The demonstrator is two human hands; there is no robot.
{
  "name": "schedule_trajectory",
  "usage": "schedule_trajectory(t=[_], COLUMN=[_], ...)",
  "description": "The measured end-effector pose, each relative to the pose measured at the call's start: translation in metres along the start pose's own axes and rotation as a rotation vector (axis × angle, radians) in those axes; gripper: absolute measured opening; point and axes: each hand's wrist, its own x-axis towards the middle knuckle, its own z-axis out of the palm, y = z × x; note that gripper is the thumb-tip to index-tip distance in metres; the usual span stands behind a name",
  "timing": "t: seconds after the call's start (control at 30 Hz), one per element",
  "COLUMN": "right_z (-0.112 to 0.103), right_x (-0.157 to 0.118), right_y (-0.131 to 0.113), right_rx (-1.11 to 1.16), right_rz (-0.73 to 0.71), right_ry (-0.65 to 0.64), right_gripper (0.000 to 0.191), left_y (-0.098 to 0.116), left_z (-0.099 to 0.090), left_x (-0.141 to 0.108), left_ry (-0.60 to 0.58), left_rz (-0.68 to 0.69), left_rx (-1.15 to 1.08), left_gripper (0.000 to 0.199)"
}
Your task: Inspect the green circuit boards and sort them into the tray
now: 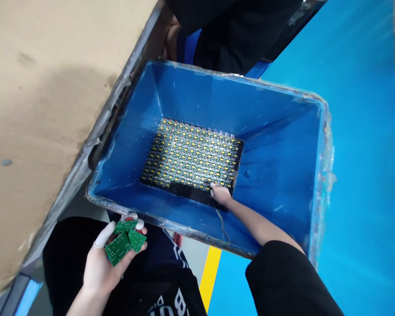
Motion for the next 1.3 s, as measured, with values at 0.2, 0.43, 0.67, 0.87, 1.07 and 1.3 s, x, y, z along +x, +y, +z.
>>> schedule_trajectory(t=[0.2,0.43,0.67,0.87,1.07,1.3], right_z=[0.009,0.019,0.021,0.024,0.028,0.029], right_x=[-0.024,-0.012,-0.013,-0.023,-0.018,-0.007], right_y=[0.026,0.02,0.017,0.015,0.011,0.005], right_rx=[-0.063,-0.04,-0.079,-0.081,0.035,0.358], right_rz=[0.01,0.165,0.244,-0.007,0.048,0.407], right_ry=[-0.094,-0.157,-0.174,-0.13,-0.118,-0.007], right_gripper=[0.038,0.031,0.031,0.034,0.032,0.034], left_y=[0.001,-0.001,-0.003,-0.001,0.0,-0.007], left_z=[0.012,0.016,0.007,0.002,-0.001,-0.01], left_x=[-0.008,-0.011,-0.007,-0.005,-0.001,0.004], left_ry=[0.126,0.095,0.039,0.047,0.013,-0.055], left_rz=[0.024,0.02,0.025,0.024,-0.004,0.035], left_rx=[0.0,0.011,0.021,0.05,0.046,0.093], left_gripper=[0.018,0.021,0.022,0.022,0.021,0.022])
